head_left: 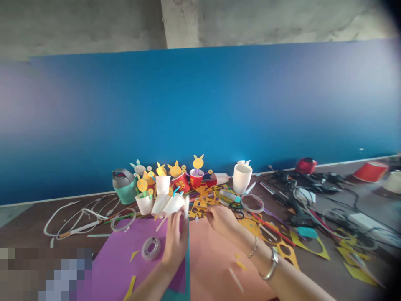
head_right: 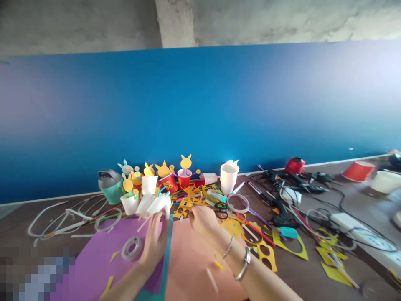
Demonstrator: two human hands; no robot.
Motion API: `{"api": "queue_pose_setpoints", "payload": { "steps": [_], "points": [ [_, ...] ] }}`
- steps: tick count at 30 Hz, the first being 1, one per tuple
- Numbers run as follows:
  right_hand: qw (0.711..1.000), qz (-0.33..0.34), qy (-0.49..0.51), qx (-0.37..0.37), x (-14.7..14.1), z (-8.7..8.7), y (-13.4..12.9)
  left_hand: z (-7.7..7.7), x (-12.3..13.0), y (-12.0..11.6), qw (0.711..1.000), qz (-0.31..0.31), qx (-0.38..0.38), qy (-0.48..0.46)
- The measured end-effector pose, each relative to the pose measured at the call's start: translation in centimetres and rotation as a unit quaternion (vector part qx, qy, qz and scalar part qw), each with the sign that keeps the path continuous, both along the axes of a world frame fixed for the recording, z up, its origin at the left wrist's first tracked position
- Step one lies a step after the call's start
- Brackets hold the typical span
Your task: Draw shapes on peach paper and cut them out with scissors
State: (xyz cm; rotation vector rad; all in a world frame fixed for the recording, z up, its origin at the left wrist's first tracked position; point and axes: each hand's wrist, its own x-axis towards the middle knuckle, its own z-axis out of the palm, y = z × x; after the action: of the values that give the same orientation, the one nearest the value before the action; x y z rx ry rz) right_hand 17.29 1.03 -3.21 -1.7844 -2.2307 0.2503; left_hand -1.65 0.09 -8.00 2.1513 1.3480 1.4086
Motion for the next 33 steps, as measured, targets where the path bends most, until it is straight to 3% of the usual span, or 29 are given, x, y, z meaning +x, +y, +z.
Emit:
{"api": "queue_pose_setpoints", "payload": {
  "steps": [4,7,10,15,16,18,21,22,24,30,33],
  "points": [
    [0.993,0.117,0.016,0.019,-3.2,-1.1,2.3,0.3,-0.2,-0.1,0.997,-0.004,-0.028,-0.072],
    [0.989,0.15,0.014,0.004,-5.5,-1.6,3.5,0.0,-0.4,-0.3,0.994,-0.01,-0.047,-0.102],
    [0.991,0.133,0.018,-0.011,-6.0,-1.9,4.0,-0.2,-0.5,-0.3,0.994,-0.019,-0.06,-0.093],
    [0.994,0.043,0.098,-0.004,-3.1,-1.5,3.9,-0.3,-0.3,0.1,0.998,-0.026,-0.058,-0.024],
    [0.97,0.024,0.243,0.004,-2.4,-1.4,3.8,-0.3,-0.3,0.2,0.998,-0.03,-0.058,-0.006],
    [0.934,0.001,0.358,-0.006,-1.3,-0.9,3.6,-0.5,-0.2,0.5,0.998,-0.039,-0.042,0.03],
    [0.805,-0.032,0.591,-0.043,-0.6,-0.2,3.0,-1.0,-0.3,0.8,0.996,-0.054,-0.012,0.066],
    [0.765,-0.034,0.641,-0.053,-0.5,0.0,2.7,-1.1,-0.3,0.8,0.996,-0.056,-0.008,0.074],
    [0.734,-0.023,0.675,-0.07,-0.5,0.4,2.2,-1.3,-0.4,0.9,0.995,-0.057,-0.005,0.086],
    [0.775,0.028,0.62,-0.118,-0.2,0.7,1.8,-1.2,-0.6,1.1,0.995,-0.049,0.015,0.088],
    [0.829,0.066,0.542,-0.118,0.7,0.6,2.1,-0.7,-0.8,1.0,0.995,-0.059,-0.001,0.077]
  ]
}}
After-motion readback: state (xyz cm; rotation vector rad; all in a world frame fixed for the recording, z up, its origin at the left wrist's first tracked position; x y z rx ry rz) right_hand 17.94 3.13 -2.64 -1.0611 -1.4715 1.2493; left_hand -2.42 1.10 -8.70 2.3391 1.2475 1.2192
